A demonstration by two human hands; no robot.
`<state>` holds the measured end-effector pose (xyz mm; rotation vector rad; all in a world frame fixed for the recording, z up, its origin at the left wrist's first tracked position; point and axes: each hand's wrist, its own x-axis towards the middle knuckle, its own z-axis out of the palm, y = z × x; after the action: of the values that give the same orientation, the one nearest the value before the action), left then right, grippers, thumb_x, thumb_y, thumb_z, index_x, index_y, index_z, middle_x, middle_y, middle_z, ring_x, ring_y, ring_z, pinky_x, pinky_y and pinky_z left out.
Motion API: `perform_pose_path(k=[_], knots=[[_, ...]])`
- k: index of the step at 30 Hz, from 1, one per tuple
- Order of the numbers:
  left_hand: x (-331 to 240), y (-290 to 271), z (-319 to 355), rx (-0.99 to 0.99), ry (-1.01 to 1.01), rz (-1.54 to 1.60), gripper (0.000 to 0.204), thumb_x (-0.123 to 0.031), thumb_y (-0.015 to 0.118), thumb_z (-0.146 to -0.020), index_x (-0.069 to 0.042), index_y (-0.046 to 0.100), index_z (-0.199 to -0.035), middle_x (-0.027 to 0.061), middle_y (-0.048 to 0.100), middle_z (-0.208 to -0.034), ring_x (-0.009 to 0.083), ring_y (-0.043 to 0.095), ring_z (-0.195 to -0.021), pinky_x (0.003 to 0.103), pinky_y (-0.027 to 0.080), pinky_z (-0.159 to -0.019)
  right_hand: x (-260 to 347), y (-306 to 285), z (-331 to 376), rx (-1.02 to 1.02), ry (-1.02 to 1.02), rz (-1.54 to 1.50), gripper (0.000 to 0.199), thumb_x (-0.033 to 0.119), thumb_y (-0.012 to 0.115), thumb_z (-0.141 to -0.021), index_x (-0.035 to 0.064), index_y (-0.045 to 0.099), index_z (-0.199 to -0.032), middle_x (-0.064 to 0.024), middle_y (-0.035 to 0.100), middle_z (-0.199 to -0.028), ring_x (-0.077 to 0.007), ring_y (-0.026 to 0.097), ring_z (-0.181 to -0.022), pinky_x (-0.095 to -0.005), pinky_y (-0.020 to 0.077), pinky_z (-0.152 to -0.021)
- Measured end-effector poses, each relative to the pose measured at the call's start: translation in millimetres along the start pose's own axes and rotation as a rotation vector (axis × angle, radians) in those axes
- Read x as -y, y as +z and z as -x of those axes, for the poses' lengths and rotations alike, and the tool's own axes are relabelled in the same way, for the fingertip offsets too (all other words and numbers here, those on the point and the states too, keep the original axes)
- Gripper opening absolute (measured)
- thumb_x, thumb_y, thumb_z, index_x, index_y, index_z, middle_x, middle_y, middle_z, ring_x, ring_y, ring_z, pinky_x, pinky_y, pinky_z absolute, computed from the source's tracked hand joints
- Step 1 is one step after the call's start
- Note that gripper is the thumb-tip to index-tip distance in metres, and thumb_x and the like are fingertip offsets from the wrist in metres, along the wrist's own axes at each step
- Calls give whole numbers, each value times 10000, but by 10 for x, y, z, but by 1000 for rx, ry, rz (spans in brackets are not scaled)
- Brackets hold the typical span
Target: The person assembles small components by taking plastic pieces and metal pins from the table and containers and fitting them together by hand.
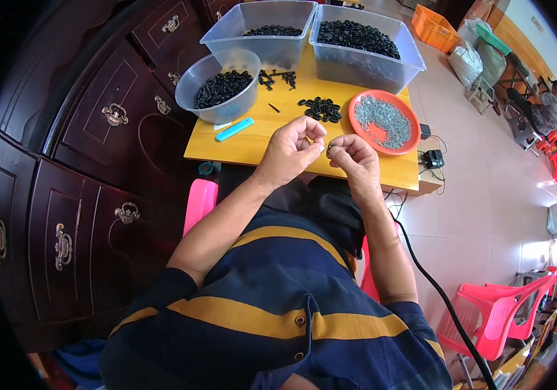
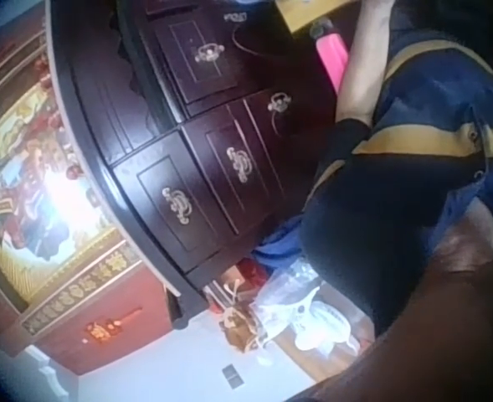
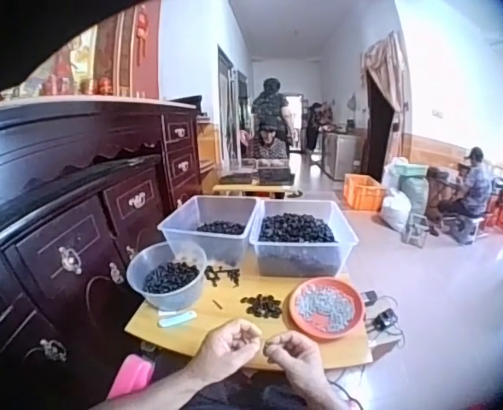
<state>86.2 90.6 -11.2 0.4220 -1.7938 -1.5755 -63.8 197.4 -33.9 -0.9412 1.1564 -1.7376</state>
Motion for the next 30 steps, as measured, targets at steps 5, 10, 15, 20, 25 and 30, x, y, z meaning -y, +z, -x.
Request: perform_pose_path(k=[5,10,15,20,25,30], knots=[[11,1,-13,-7,20,-68,136,10,663,-907,-28,607,-1025,-19,610,-908,-1,535,-697,177,467,-634,9,10,8,-17,-19,46,104,45,684,-941,5,666,-1036,10,675,-897,-49,610,-786,-211,511,-737],[2,3,-18,-23,26,-117,130,6,673,-892,-30,615,-1003,-10,631,-888,13,560,-694,197,489,-639,-24,15,10,-21,-30,107,88,38,691,-941,3,661,-1016,30,654,-865,-31,587,-767,-193,494,-722],[-11,6,-19,-38,40,-218,110,10,679,-878,-25,622,-965,-11,640,-837,21,576,-668,206,494,-622,-72,27,5,-27,-28,128,73,26,690,-942,4,658,-1003,32,645,-851,-26,577,-759,-191,487,-713],[-11,-17,27,-6,1,-220,145,45,676,-893,-44,619,-993,-43,612,-883,1,539,-746,174,464,-672,-161,1,-1,2,-39,104,79,26,686,-941,11,657,-1013,11,666,-872,-49,606,-766,-212,514,-720],[16,-48,63,-7,-35,-156,151,51,676,-890,-46,620,-990,-44,609,-877,3,551,-757,173,471,-683,-162,20,16,26,-27,160,73,12,687,-938,9,655,-1004,18,660,-861,-38,594,-759,-196,493,-698],[30,-50,76,-14,-60,-197,121,24,679,-876,-29,625,-971,-20,639,-864,19,588,-731,198,510,-676,-174,47,21,23,-34,186,48,36,697,-934,6,667,-957,37,647,-827,-25,576,-740,-206,491,-694]])
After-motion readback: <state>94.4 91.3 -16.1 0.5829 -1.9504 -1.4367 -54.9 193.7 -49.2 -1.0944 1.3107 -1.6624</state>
